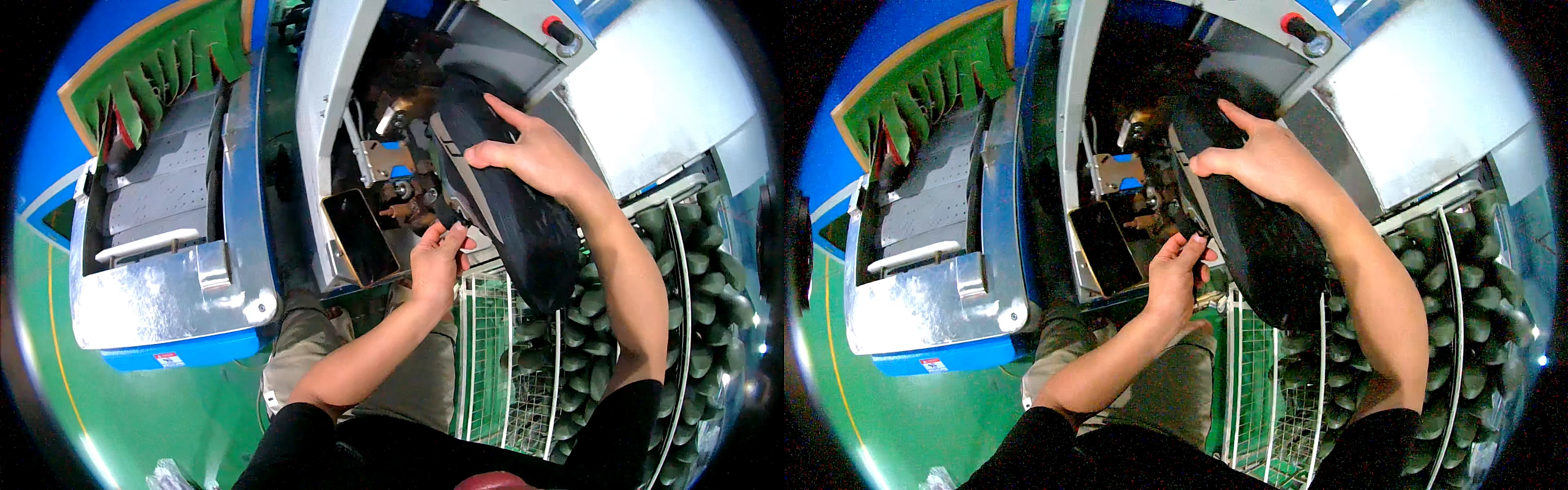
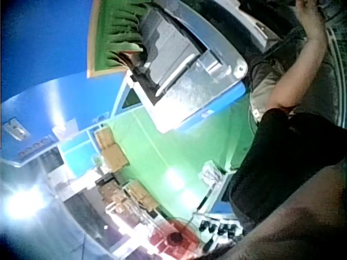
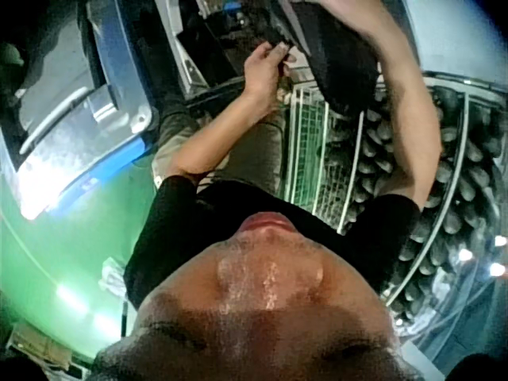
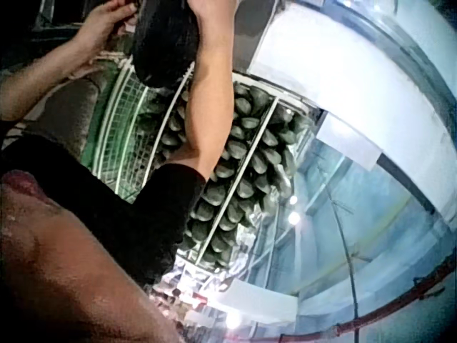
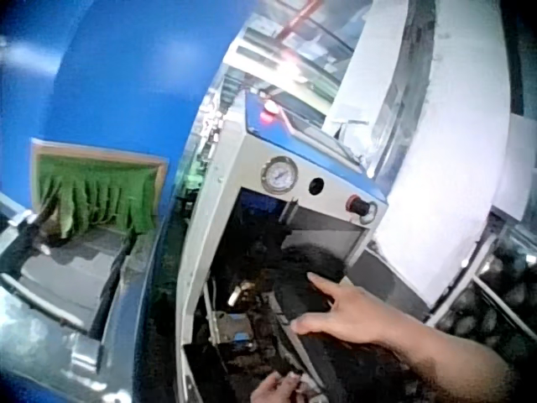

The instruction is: The person takes a shoe and a shoe last, inserts the last into the shoe, and then places the shoe into a heat setting machine several times.

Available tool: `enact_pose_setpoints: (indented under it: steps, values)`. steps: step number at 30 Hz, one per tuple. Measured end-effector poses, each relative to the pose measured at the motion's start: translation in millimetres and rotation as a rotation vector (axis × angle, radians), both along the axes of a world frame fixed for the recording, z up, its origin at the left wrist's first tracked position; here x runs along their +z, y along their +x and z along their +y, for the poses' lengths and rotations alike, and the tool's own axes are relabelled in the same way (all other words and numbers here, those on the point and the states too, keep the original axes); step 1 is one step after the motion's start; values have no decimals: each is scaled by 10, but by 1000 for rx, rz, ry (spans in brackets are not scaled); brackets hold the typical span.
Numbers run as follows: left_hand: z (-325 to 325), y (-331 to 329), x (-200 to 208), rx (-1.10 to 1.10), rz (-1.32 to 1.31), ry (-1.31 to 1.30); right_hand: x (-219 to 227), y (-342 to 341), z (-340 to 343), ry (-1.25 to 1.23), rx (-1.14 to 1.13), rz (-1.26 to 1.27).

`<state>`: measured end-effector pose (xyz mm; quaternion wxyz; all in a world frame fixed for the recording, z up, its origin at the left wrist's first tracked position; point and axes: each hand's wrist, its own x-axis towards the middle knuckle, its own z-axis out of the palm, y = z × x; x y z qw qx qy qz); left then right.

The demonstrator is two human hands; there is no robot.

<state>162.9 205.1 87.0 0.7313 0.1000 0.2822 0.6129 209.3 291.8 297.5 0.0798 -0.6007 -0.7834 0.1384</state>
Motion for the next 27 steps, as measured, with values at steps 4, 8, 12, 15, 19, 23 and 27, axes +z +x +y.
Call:
enact_pose_setpoints:
  steps: [4,8,12,15,19,23,27]
  values:
    - [-139,-156,-13,-52,66,-26,29,2,4,-3,-31,-35]
    - [-190,-409,-49,-71,251,124,-9,-175,71,96,-40,-40]
    - [-140,-737,-66,-109,93,96,-92,-175,156,94,-43,82]
    - [-238,-897,-105,-132,74,156,-202,-131,92,203,-33,94]
    - [-525,-827,-83,-307,218,105,-278,-117,-3,236,-35,116]
    - [-802,-667,-22,-297,343,135,-222,-88,-102,265,-43,108]
    - [-1122,-646,-92,-364,580,152,-260,-77,-155,384,-26,67]
